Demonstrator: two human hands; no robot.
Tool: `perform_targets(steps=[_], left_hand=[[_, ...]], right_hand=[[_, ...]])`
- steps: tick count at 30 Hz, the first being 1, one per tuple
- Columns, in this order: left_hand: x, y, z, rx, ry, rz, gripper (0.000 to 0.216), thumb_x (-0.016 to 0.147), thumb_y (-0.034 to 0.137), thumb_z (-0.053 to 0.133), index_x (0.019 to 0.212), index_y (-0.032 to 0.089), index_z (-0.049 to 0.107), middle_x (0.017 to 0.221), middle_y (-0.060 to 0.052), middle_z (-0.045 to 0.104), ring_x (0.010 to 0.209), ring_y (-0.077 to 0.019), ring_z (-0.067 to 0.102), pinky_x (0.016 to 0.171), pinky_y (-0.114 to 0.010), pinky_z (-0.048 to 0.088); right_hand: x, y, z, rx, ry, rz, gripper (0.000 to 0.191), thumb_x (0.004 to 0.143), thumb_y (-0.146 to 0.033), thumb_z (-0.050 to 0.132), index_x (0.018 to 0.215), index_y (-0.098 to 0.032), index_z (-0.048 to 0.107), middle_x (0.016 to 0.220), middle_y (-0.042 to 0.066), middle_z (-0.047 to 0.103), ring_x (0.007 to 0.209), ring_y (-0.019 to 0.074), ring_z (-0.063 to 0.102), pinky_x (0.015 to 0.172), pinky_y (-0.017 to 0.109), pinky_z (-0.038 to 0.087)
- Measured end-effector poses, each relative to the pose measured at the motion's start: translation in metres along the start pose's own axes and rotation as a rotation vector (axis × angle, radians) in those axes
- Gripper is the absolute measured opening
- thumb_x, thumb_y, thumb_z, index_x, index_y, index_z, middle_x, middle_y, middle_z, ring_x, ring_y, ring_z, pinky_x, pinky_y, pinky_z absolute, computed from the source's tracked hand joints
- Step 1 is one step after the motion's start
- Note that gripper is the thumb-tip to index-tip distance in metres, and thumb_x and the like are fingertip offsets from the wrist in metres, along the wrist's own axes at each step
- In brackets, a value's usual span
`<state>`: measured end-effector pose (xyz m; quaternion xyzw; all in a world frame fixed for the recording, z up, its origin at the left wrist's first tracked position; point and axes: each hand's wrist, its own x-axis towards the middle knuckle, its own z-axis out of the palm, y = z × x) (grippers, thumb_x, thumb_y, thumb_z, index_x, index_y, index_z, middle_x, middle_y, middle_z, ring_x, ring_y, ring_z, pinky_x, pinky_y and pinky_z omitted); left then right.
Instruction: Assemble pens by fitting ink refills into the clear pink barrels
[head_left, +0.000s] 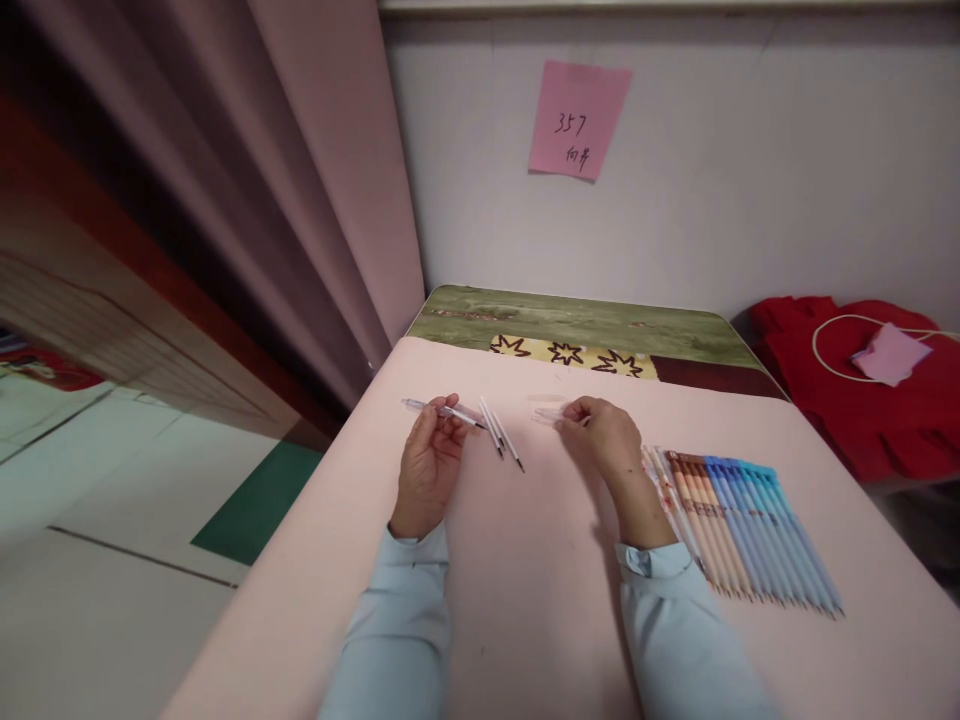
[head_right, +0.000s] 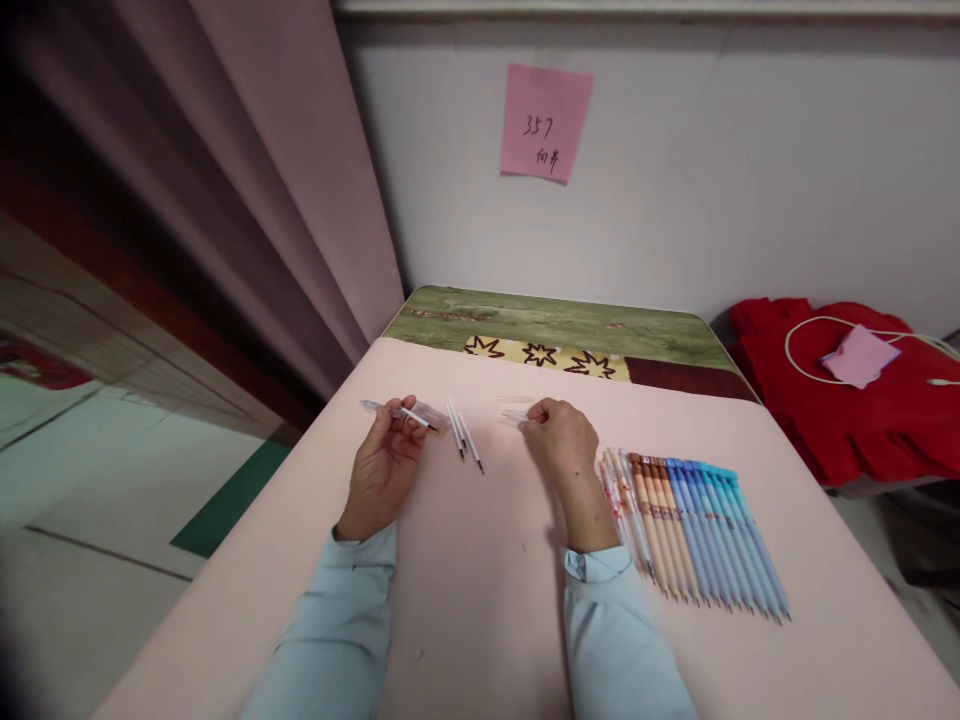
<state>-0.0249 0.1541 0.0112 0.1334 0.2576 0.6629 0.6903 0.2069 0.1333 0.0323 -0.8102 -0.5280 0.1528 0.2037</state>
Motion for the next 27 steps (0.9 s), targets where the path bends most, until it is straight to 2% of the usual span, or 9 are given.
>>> perform_targets(steps=[4, 11, 15, 18, 24, 27], left_hand=[[0.001, 0.0, -0.0017, 0.004, -0.013, 0.003, 0.01, 0.089, 0.023, 0.067, 0.091, 0.014, 0.072, 0.1, -0.005, 0.074, 0.071, -0.0079, 0.064, 0.067, -0.02, 0.055], [-0.0009, -0.001, -0.0013, 0.02, -0.009, 0.011, 0.012, 0.09, 0.025, 0.066, 0.092, 0.014, 0.072, 0.099, -0.005, 0.074, 0.072, -0.008, 0.064, 0.068, -0.021, 0.054], [-0.0022, -0.0017, -0.0012, 0.014, 0.022, -0.006, 0.011, 0.09, 0.024, 0.067, 0.09, 0.015, 0.072, 0.097, -0.005, 0.075, 0.073, -0.0091, 0.065, 0.068, -0.021, 0.053], [-0.0024, -0.0024, -0.0032, -0.003, -0.001, -0.005, 0.011, 0.088, 0.025, 0.068, 0.09, 0.015, 0.072, 0.097, -0.005, 0.075, 0.073, -0.0094, 0.066, 0.069, -0.022, 0.053], [-0.0015, -0.0027, -0.0066, 0.014, -0.017, 0.018, 0.013, 0.087, 0.027, 0.07, 0.092, 0.015, 0.072, 0.099, -0.006, 0.075, 0.075, -0.0102, 0.066, 0.071, -0.024, 0.054], [-0.0005, -0.0028, -0.0078, 0.034, -0.026, 0.03, 0.013, 0.087, 0.027, 0.07, 0.092, 0.016, 0.072, 0.101, -0.006, 0.075, 0.08, -0.0116, 0.068, 0.076, -0.025, 0.055]], right_hand=[[0.0009, 0.0046, 0.0056, -0.031, 0.044, -0.068, 0.025, 0.082, -0.034, 0.062, 0.101, -0.028, 0.075, 0.104, 0.004, 0.072, 0.09, 0.0209, 0.064, 0.07, 0.028, 0.042], [-0.0017, 0.0019, 0.0024, -0.066, -0.01, -0.057, 0.018, 0.077, -0.034, 0.065, 0.091, -0.028, 0.074, 0.091, 0.0, 0.074, 0.082, 0.0199, 0.064, 0.063, 0.028, 0.037], [-0.0023, 0.0014, 0.0007, -0.081, -0.06, -0.057, 0.017, 0.077, -0.034, 0.066, 0.091, -0.029, 0.073, 0.086, -0.002, 0.074, 0.079, 0.0188, 0.063, 0.061, 0.027, 0.035], [-0.0015, 0.0026, 0.0011, -0.093, -0.087, -0.059, 0.018, 0.075, -0.034, 0.067, 0.092, -0.029, 0.073, 0.085, -0.002, 0.073, 0.078, 0.0183, 0.063, 0.061, 0.027, 0.035], [-0.0006, 0.0061, 0.0043, -0.108, -0.063, -0.113, 0.017, 0.071, -0.036, 0.07, 0.086, -0.027, 0.072, 0.085, -0.001, 0.073, 0.076, 0.019, 0.063, 0.06, 0.027, 0.035], [-0.0014, 0.0058, 0.0048, -0.115, -0.042, -0.122, 0.016, 0.07, -0.034, 0.069, 0.084, -0.027, 0.072, 0.082, -0.001, 0.073, 0.074, 0.0191, 0.063, 0.059, 0.027, 0.035]])
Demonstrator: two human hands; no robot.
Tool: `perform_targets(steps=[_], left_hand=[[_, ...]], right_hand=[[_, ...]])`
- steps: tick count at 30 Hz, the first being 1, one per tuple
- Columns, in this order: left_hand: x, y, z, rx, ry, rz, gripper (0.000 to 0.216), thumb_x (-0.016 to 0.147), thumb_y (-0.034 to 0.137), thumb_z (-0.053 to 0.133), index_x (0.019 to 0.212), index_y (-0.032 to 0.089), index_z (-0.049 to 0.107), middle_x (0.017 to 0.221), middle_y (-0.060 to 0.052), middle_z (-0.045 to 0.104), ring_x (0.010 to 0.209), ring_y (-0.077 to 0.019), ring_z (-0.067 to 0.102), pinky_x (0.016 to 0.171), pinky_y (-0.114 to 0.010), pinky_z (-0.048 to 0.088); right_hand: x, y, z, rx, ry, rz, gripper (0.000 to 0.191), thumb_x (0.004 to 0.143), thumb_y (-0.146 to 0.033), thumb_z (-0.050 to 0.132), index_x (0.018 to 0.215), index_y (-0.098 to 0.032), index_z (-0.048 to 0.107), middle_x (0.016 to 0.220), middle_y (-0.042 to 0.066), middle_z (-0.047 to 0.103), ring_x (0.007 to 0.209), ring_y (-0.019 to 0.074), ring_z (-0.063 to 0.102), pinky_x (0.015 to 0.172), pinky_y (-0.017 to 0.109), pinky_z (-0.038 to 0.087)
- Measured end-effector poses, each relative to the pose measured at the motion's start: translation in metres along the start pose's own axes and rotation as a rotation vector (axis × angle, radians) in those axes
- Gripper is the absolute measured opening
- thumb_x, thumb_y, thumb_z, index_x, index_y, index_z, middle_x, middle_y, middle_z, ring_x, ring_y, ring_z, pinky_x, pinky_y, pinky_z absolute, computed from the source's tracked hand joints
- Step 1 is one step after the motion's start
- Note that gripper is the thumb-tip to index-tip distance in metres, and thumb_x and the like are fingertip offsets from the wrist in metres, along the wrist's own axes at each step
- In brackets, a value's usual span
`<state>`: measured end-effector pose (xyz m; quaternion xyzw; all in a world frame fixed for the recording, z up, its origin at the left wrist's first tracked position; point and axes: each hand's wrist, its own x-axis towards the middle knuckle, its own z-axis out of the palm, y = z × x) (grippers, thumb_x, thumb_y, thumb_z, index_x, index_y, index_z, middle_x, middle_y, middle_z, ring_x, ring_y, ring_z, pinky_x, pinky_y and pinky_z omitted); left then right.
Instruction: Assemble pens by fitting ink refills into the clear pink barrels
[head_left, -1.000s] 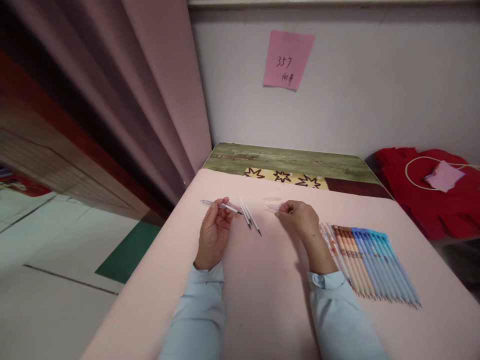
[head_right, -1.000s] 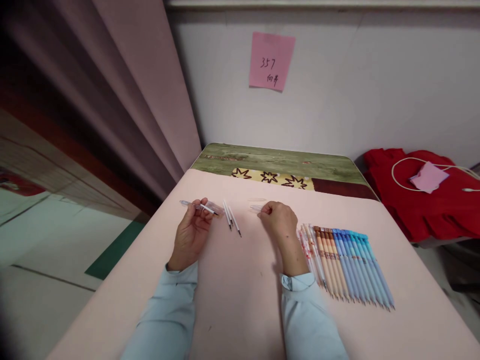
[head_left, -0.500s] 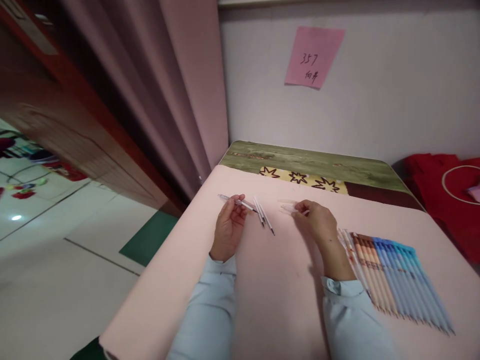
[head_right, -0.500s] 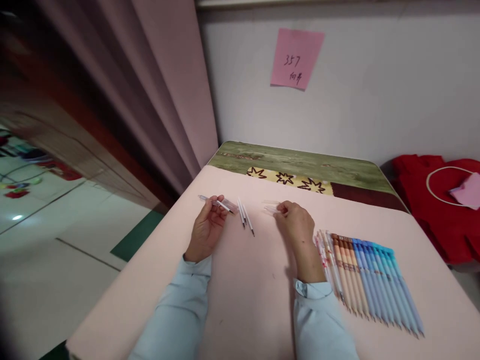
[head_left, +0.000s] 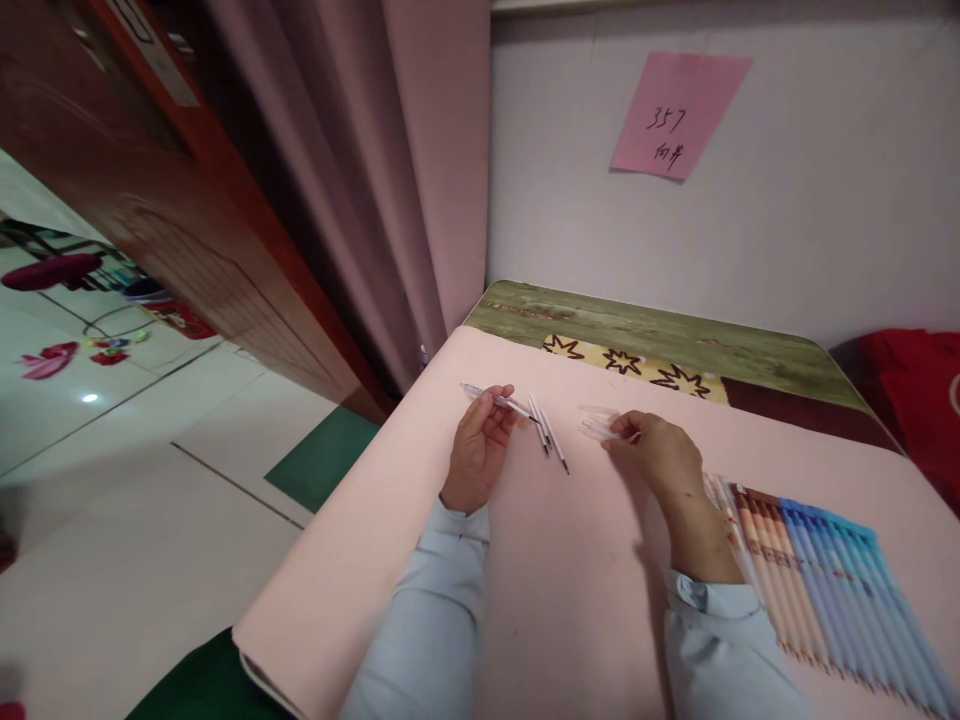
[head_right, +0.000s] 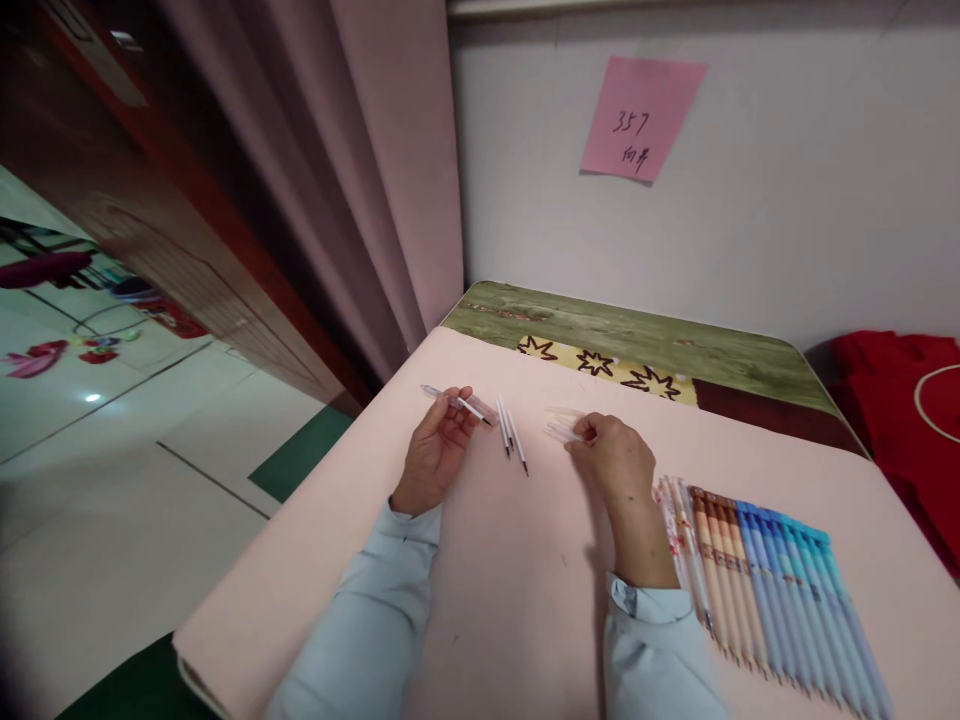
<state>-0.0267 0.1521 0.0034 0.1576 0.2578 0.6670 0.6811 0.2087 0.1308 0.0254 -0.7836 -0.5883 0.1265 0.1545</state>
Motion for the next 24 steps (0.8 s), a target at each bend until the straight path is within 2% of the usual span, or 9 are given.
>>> perform_targets(steps=[5, 11, 14, 18, 24], left_hand=[[0.001, -0.001, -0.002, -0.006, -0.003, 0.01, 0.012, 0.087, 0.027, 0.07, 0.091, 0.017, 0.073, 0.104, -0.006, 0.075, 0.088, -0.0132, 0.069, 0.084, -0.027, 0.056], [0.001, 0.0, 0.001, 0.072, 0.001, 0.071, 0.014, 0.086, 0.027, 0.072, 0.093, 0.015, 0.075, 0.104, -0.006, 0.074, 0.085, -0.0124, 0.068, 0.074, -0.024, 0.057], [0.001, 0.0, 0.002, 0.13, -0.018, 0.114, 0.018, 0.085, 0.028, 0.073, 0.094, 0.014, 0.075, 0.099, -0.007, 0.074, 0.082, -0.0127, 0.068, 0.072, -0.024, 0.057], [0.0, 0.0, 0.004, 0.194, -0.021, 0.161, 0.02, 0.083, 0.029, 0.074, 0.094, 0.013, 0.076, 0.094, -0.007, 0.073, 0.079, -0.0125, 0.067, 0.073, -0.024, 0.056], [0.0, -0.001, 0.005, 0.208, 0.017, 0.193, 0.019, 0.082, 0.029, 0.076, 0.093, 0.014, 0.076, 0.093, -0.007, 0.073, 0.08, -0.0128, 0.067, 0.075, -0.025, 0.055]], right_hand=[[-0.001, -0.004, -0.003, -0.018, -0.033, 0.035, 0.017, 0.07, -0.033, 0.07, 0.086, -0.028, 0.071, 0.084, -0.001, 0.073, 0.076, 0.0192, 0.063, 0.06, 0.027, 0.035], [-0.001, -0.007, -0.005, -0.018, -0.055, 0.018, 0.016, 0.071, -0.03, 0.069, 0.087, -0.028, 0.069, 0.081, -0.003, 0.072, 0.074, 0.0179, 0.061, 0.059, 0.026, 0.033], [-0.001, -0.006, -0.007, 0.006, -0.04, -0.02, 0.015, 0.071, -0.03, 0.071, 0.085, -0.027, 0.07, 0.079, -0.003, 0.071, 0.072, 0.0175, 0.061, 0.058, 0.026, 0.033], [-0.004, -0.012, -0.013, 0.136, 0.01, -0.08, 0.016, 0.073, -0.039, 0.071, 0.083, -0.027, 0.073, 0.078, -0.001, 0.072, 0.068, 0.0166, 0.061, 0.058, 0.025, 0.034], [-0.016, -0.038, -0.013, 0.338, -0.125, -0.266, 0.02, 0.078, -0.042, 0.065, 0.086, -0.028, 0.078, 0.072, -0.002, 0.072, 0.064, 0.0148, 0.06, 0.057, 0.024, 0.037]])
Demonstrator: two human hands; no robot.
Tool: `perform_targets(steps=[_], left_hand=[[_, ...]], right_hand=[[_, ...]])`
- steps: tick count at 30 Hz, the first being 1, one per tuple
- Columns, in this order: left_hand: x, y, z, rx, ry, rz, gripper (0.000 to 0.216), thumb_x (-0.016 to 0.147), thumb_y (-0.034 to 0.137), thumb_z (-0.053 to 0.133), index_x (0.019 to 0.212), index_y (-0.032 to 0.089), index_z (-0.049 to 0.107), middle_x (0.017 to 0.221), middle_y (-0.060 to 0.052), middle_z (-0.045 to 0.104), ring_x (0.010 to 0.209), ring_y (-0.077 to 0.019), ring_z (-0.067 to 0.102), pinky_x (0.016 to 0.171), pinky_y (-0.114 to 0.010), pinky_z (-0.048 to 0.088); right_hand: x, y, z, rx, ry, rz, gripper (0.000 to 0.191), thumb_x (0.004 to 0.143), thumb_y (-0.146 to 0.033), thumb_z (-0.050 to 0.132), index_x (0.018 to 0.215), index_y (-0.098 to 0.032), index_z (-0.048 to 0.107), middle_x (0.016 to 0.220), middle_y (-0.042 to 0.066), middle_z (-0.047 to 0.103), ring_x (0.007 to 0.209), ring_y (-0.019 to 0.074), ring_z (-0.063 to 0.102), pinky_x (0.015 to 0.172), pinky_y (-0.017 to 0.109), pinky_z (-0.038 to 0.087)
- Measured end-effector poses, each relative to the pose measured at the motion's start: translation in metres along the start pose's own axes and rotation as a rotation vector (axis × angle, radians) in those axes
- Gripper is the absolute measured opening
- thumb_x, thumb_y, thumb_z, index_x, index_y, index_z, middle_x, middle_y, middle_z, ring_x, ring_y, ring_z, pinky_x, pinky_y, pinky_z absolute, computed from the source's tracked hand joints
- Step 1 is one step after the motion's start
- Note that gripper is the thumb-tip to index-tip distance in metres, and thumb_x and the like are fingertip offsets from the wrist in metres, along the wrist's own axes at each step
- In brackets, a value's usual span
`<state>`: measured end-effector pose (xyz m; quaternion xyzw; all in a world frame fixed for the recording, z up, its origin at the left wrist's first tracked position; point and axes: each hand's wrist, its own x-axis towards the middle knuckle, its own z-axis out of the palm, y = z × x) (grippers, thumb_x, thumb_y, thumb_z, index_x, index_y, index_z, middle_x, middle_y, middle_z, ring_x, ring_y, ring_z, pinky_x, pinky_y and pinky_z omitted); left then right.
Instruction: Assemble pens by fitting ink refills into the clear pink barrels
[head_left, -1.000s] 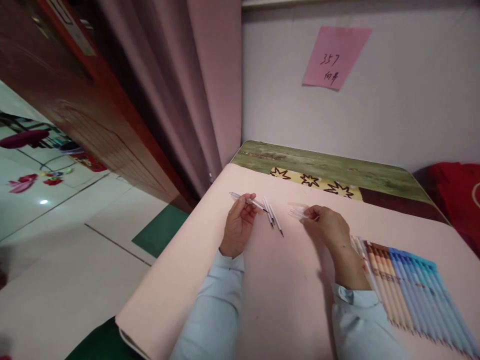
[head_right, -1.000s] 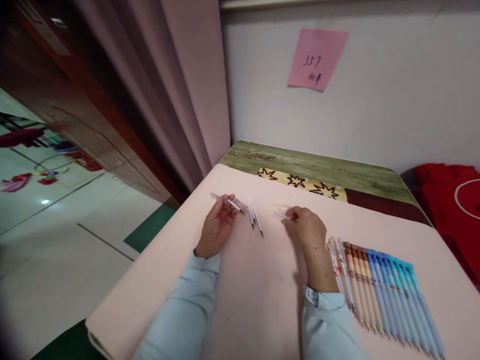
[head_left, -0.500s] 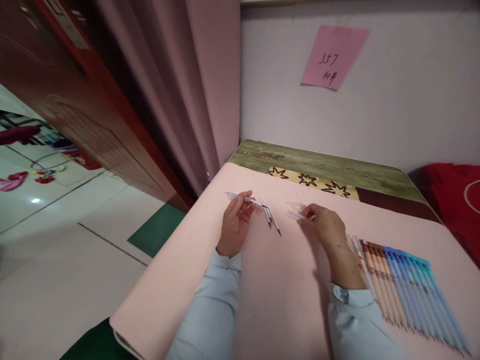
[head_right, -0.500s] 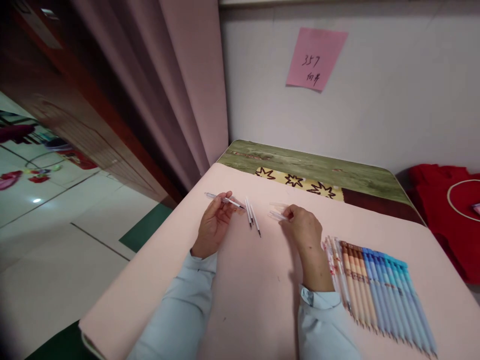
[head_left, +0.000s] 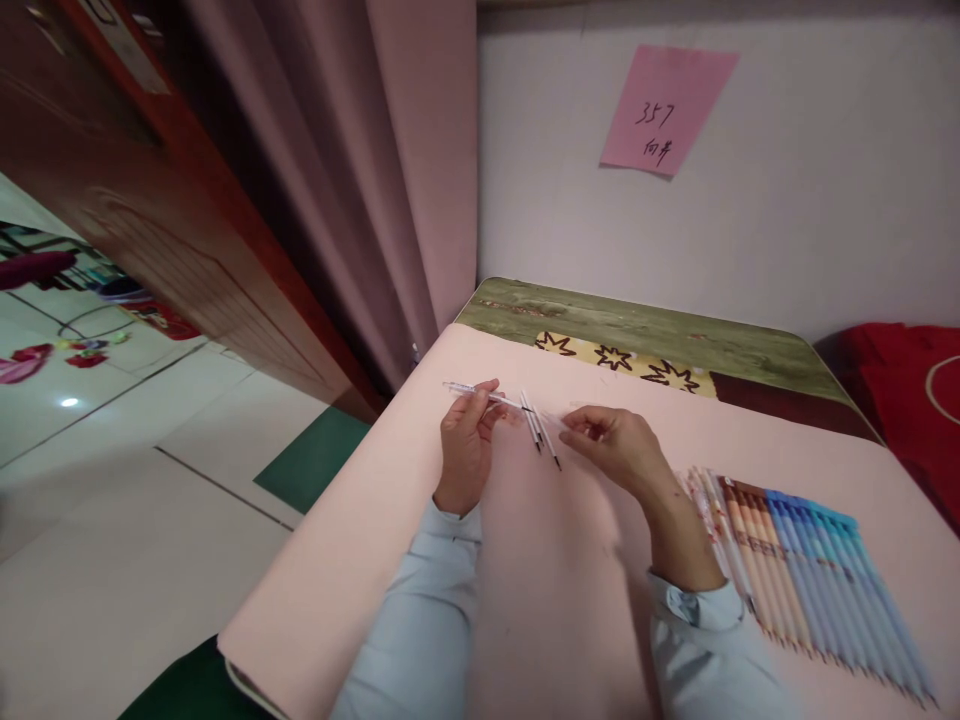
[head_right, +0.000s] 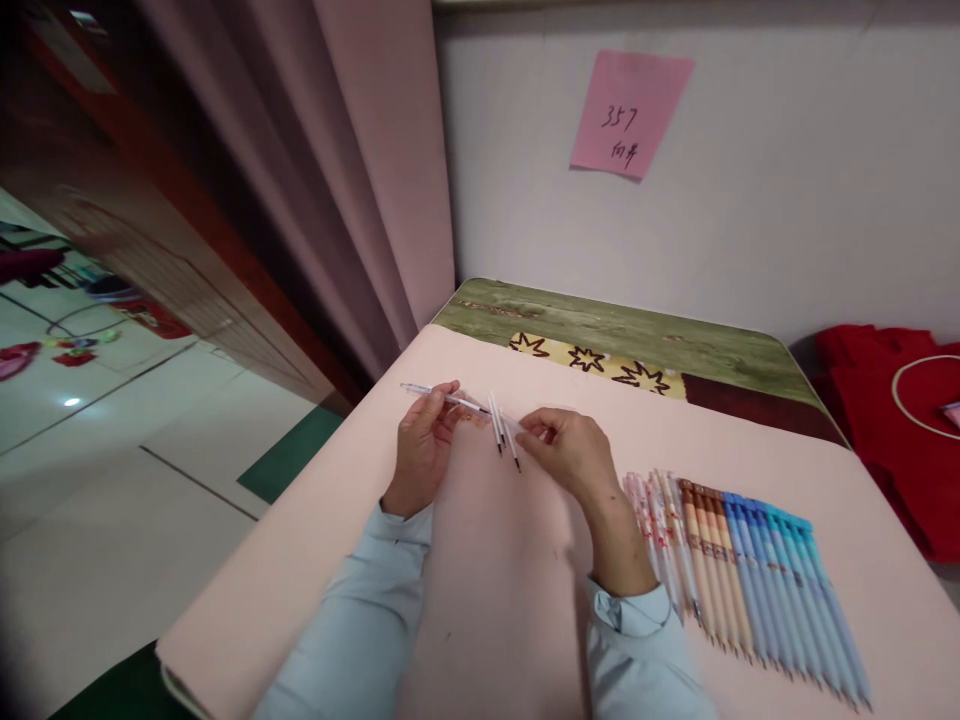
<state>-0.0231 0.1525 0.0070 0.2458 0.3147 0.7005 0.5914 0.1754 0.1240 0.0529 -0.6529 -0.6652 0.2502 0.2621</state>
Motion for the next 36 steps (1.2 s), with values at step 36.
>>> perform_targets(steps=[36], left_hand=[[-0.005, 0.003, 0.005, 0.081, -0.08, -0.062, 0.026, 0.08, 0.032, 0.076, 0.099, 0.013, 0.076, 0.085, -0.008, 0.073, 0.079, -0.0174, 0.068, 0.079, -0.032, 0.052]], right_hand=[[0.005, -0.001, 0.019, 0.213, -0.122, -0.017, 0.025, 0.08, -0.042, 0.064, 0.087, -0.023, 0.078, 0.071, 0.002, 0.073, 0.062, 0.0153, 0.063, 0.059, 0.023, 0.044]])
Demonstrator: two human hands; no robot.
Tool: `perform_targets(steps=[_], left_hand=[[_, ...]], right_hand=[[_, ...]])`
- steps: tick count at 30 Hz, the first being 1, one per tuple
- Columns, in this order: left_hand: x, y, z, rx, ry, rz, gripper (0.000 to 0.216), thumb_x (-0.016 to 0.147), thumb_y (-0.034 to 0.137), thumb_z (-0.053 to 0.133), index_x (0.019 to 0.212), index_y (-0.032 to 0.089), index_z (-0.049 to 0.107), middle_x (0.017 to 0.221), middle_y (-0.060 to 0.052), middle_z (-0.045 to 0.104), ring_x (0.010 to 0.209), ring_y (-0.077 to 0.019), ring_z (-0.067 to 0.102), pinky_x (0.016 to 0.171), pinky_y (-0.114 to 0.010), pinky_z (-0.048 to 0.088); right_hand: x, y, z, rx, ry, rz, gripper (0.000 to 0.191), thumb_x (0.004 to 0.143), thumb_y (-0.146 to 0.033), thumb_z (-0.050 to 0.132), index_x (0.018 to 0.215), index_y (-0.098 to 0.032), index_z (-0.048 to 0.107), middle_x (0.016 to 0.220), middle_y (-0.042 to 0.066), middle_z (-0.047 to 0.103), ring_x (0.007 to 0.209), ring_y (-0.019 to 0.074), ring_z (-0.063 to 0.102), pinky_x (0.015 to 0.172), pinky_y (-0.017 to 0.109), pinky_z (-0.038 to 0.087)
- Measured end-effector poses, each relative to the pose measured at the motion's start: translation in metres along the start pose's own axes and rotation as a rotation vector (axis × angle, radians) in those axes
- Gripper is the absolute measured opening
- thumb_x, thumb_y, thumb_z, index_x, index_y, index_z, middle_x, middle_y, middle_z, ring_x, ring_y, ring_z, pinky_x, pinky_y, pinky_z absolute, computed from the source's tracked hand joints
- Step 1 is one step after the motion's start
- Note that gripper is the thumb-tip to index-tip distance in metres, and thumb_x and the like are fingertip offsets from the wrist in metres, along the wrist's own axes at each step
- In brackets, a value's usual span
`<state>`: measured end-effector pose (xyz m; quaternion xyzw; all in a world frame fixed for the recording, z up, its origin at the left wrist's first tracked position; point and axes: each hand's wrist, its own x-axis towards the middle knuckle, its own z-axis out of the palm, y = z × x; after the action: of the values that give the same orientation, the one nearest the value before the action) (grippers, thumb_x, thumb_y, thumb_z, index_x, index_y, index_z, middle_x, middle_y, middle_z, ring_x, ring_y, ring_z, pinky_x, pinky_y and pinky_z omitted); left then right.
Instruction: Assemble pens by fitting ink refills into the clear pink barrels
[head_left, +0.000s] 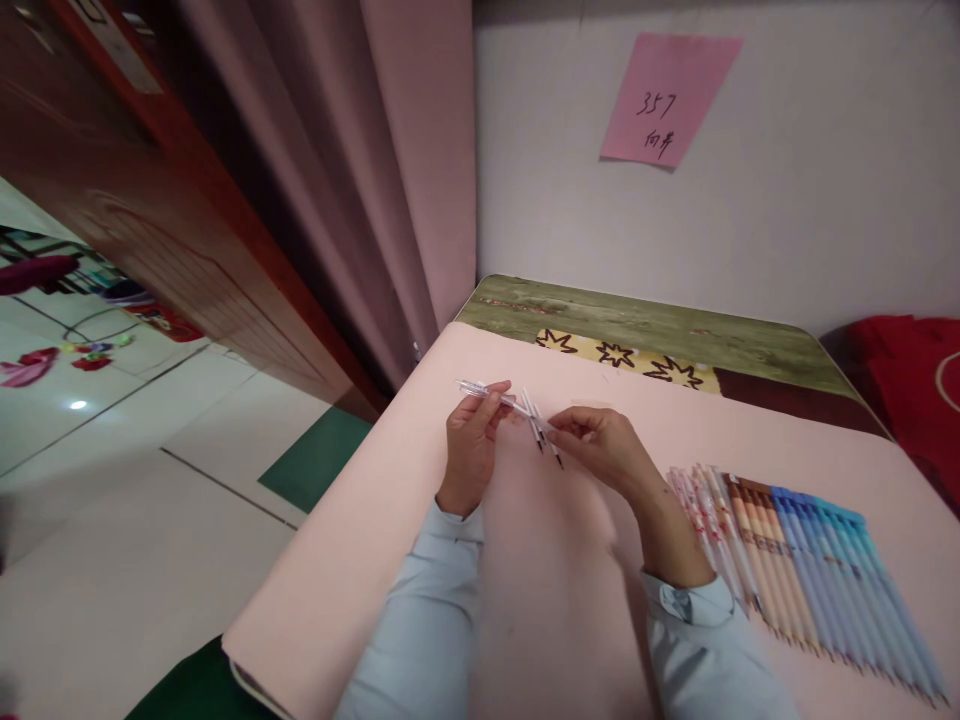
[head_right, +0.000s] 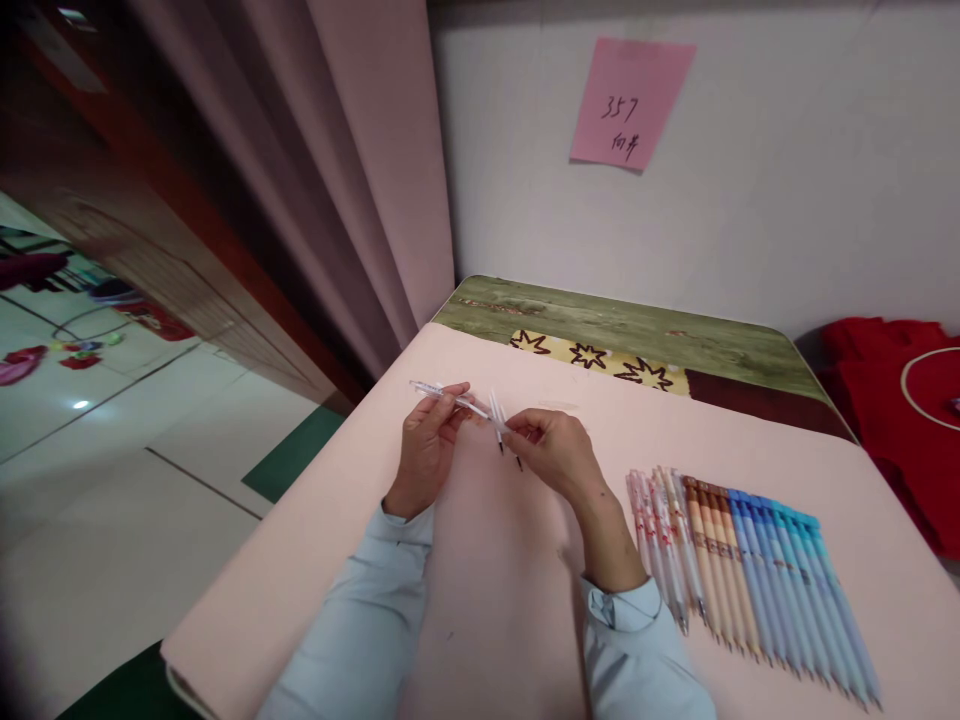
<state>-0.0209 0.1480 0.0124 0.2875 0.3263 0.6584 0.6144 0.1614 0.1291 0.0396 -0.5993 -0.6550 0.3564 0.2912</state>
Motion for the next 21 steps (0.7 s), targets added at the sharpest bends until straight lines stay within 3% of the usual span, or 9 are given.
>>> perform_targets(steps=[4, 10, 13, 17, 21], left_hand=[[-0.003, 0.0, 0.002, -0.011, -0.058, -0.056, 0.025, 0.079, 0.031, 0.077, 0.097, 0.013, 0.078, 0.088, -0.009, 0.074, 0.086, -0.0182, 0.068, 0.087, -0.032, 0.05], [-0.007, 0.003, 0.006, -0.092, -0.203, -0.141, 0.015, 0.076, 0.026, 0.08, 0.086, 0.015, 0.078, 0.122, -0.011, 0.07, 0.108, -0.0214, 0.065, 0.097, -0.033, 0.048], [-0.005, 0.003, 0.003, -0.153, -0.135, -0.092, 0.016, 0.08, 0.029, 0.076, 0.09, 0.017, 0.076, 0.121, -0.009, 0.069, 0.102, -0.0185, 0.066, 0.091, -0.031, 0.051], [0.0, 0.002, -0.004, -0.234, 0.05, -0.083, 0.02, 0.082, 0.029, 0.075, 0.098, 0.016, 0.072, 0.094, -0.004, 0.072, 0.076, -0.0095, 0.065, 0.073, -0.023, 0.052], [0.0, 0.003, -0.003, -0.256, 0.085, -0.081, 0.024, 0.081, 0.028, 0.076, 0.099, 0.014, 0.071, 0.087, -0.003, 0.07, 0.073, -0.0092, 0.065, 0.07, -0.021, 0.052]], right_hand=[[0.001, -0.003, 0.009, 0.174, -0.009, -0.01, 0.026, 0.079, -0.042, 0.066, 0.09, -0.02, 0.076, 0.073, 0.002, 0.073, 0.057, 0.0142, 0.061, 0.055, 0.024, 0.044], [0.004, -0.005, 0.019, 0.476, 0.058, -0.028, 0.028, 0.076, -0.044, 0.072, 0.086, -0.018, 0.07, 0.074, 0.004, 0.071, 0.061, 0.0147, 0.06, 0.057, 0.025, 0.045], [0.004, -0.004, 0.013, 0.525, 0.104, -0.031, 0.029, 0.073, -0.043, 0.075, 0.085, -0.017, 0.07, 0.074, 0.004, 0.07, 0.065, 0.0151, 0.061, 0.062, 0.026, 0.046], [0.001, -0.003, 0.005, 0.444, 0.055, -0.048, 0.027, 0.075, -0.041, 0.074, 0.086, -0.017, 0.071, 0.075, 0.004, 0.07, 0.067, 0.0151, 0.061, 0.062, 0.026, 0.046], [-0.002, -0.005, 0.004, 0.32, 0.036, -0.062, 0.023, 0.078, -0.039, 0.07, 0.087, -0.018, 0.071, 0.075, 0.003, 0.07, 0.064, 0.0143, 0.06, 0.058, 0.025, 0.045]])
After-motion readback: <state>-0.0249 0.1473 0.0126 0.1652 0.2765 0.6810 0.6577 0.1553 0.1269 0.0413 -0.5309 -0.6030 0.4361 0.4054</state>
